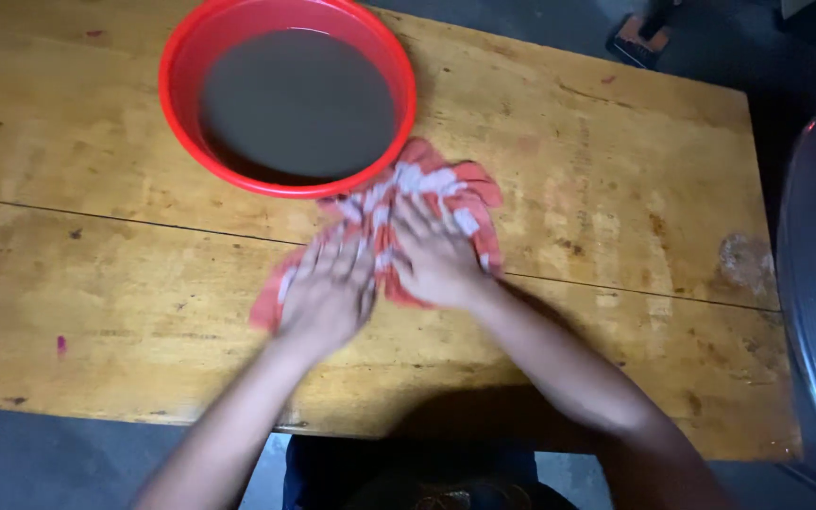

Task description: The person wipes a wooden table surface with a red and white striped cloth. They repeatedly rub the cloth across the table, occasionally dipping it into a red basin of water and wringing it out before resuming wiping.

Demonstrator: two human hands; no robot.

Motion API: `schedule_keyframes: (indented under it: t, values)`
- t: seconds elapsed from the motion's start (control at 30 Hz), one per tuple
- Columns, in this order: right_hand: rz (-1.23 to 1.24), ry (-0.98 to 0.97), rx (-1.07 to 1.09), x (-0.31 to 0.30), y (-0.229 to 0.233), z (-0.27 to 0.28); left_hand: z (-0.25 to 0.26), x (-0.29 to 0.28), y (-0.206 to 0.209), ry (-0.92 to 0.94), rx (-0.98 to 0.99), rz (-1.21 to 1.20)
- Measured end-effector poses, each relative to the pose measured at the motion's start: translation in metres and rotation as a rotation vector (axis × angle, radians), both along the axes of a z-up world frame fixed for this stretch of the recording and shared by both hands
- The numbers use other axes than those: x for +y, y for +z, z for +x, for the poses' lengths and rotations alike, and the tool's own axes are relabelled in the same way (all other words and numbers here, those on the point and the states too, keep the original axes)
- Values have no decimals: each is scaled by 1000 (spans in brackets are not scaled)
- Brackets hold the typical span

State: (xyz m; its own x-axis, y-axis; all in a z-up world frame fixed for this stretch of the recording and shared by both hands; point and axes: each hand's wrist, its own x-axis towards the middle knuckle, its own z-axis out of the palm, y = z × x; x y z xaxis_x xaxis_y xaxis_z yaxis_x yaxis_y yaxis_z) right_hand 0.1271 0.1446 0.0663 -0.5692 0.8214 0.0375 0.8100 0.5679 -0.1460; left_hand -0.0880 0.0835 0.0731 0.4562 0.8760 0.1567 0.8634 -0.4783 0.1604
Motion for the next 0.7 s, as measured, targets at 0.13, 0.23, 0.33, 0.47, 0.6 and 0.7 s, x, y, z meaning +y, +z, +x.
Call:
schedule_keyframes:
  t: [0.13, 0.23, 0.33, 0.47, 0.6, 0.7]
  values:
    - [-25, 228, 107, -87, 29, -1, -27, -87, 32, -61, -104, 114]
    - [25, 439, 123, -126, 27, 3, -38, -144, 16, 30, -126, -67]
    - [-3, 539, 220, -120, 28, -3, -41, -160, 16, 65, -90, 34]
    - [-132, 445, 132, -79, 25, -44, -55, -119, 16, 123, -94, 27]
    - [61, 369, 188, -22, 2, -89, -90, -57, 28, 381, 109, -267]
    - [-39, 279, 248, -16, -12, -110, -101, -38, 27, 501, 124, -342]
